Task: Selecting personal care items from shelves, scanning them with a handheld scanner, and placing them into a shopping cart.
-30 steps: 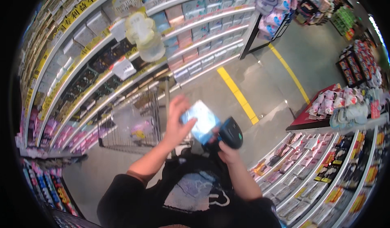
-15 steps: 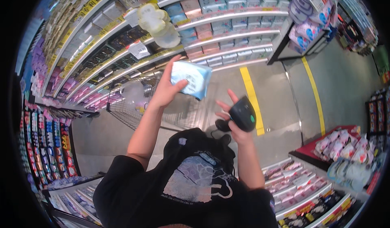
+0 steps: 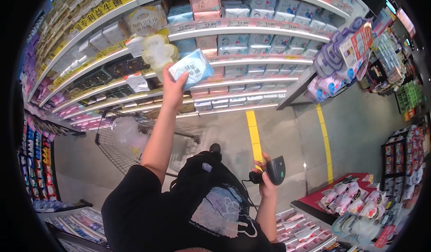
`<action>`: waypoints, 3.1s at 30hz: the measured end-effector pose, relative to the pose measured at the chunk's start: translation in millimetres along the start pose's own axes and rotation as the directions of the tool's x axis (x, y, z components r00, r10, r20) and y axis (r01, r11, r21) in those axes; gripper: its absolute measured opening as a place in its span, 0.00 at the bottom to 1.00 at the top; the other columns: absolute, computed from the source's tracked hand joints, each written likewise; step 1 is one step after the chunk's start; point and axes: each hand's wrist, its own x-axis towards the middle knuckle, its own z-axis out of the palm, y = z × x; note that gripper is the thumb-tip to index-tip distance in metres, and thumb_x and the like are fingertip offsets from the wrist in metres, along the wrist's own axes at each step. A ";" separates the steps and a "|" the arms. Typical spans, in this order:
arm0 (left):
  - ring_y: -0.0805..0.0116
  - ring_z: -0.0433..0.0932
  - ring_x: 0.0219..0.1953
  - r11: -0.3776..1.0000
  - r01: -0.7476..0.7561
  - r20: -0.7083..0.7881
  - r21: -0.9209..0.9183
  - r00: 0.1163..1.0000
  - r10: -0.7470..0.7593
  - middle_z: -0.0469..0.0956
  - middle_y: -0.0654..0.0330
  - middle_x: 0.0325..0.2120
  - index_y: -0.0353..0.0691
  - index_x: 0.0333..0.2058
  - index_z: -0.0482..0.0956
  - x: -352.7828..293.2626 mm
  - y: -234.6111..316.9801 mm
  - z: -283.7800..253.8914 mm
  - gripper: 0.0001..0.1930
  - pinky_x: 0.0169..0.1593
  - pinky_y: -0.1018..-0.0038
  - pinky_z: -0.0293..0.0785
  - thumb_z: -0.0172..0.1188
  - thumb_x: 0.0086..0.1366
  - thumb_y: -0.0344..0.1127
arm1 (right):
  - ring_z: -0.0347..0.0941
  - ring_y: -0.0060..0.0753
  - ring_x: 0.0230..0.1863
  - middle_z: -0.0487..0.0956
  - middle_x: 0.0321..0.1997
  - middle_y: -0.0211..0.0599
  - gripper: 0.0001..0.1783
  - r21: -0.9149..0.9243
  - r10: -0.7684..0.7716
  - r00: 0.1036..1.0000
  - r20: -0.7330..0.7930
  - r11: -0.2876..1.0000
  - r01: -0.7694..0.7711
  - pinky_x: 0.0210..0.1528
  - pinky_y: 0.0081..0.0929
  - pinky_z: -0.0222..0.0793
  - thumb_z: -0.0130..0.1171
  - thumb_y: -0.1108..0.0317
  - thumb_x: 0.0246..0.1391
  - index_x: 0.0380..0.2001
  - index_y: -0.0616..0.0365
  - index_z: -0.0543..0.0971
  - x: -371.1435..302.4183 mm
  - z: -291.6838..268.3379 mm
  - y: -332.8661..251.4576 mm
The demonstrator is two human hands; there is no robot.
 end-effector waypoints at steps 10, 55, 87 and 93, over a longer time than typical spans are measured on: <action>0.63 0.72 0.39 0.465 0.245 -0.001 -0.850 0.884 -0.468 0.73 0.59 0.43 0.46 0.54 0.68 59.2 -40.6 23.5 0.29 0.47 0.63 0.72 0.49 0.65 0.62 | 0.72 0.45 0.53 0.61 0.66 0.49 0.24 -0.028 0.010 1.000 0.020 1.000 -0.009 0.47 0.39 0.76 0.62 0.63 0.53 0.52 0.57 0.70 83.7 31.1 -10.4; 0.65 0.75 0.24 0.711 -0.214 -0.387 0.670 0.717 0.580 0.75 0.57 0.22 0.35 0.45 0.67 207.2 -47.7 56.8 0.19 0.33 0.67 0.71 0.63 0.59 0.33 | 0.74 0.46 0.50 0.62 0.64 0.52 0.18 0.117 0.029 0.972 0.235 0.991 -0.058 0.42 0.41 0.78 0.56 0.63 0.58 0.48 0.58 0.70 219.8 -77.7 -31.2; 0.51 0.74 0.46 -0.439 -0.268 0.480 0.858 0.721 0.499 0.77 0.53 0.43 0.47 0.52 0.74 249.7 33.6 45.2 0.28 0.55 0.48 0.61 0.64 0.52 0.49 | 0.74 0.41 0.51 0.62 0.64 0.49 0.19 0.131 0.040 0.982 0.187 0.989 -0.065 0.43 0.40 0.74 0.59 0.61 0.56 0.47 0.56 0.70 221.8 -84.4 -36.0; 0.50 0.78 0.42 -0.178 -0.428 0.448 0.886 0.889 0.093 0.79 0.49 0.39 0.47 0.54 0.71 250.8 58.8 94.2 0.30 0.46 0.56 0.73 0.58 0.57 0.57 | 0.74 0.42 0.51 0.63 0.62 0.51 0.20 0.139 0.048 0.980 0.191 0.987 -0.075 0.45 0.40 0.78 0.61 0.62 0.55 0.48 0.58 0.71 222.8 -85.9 -38.0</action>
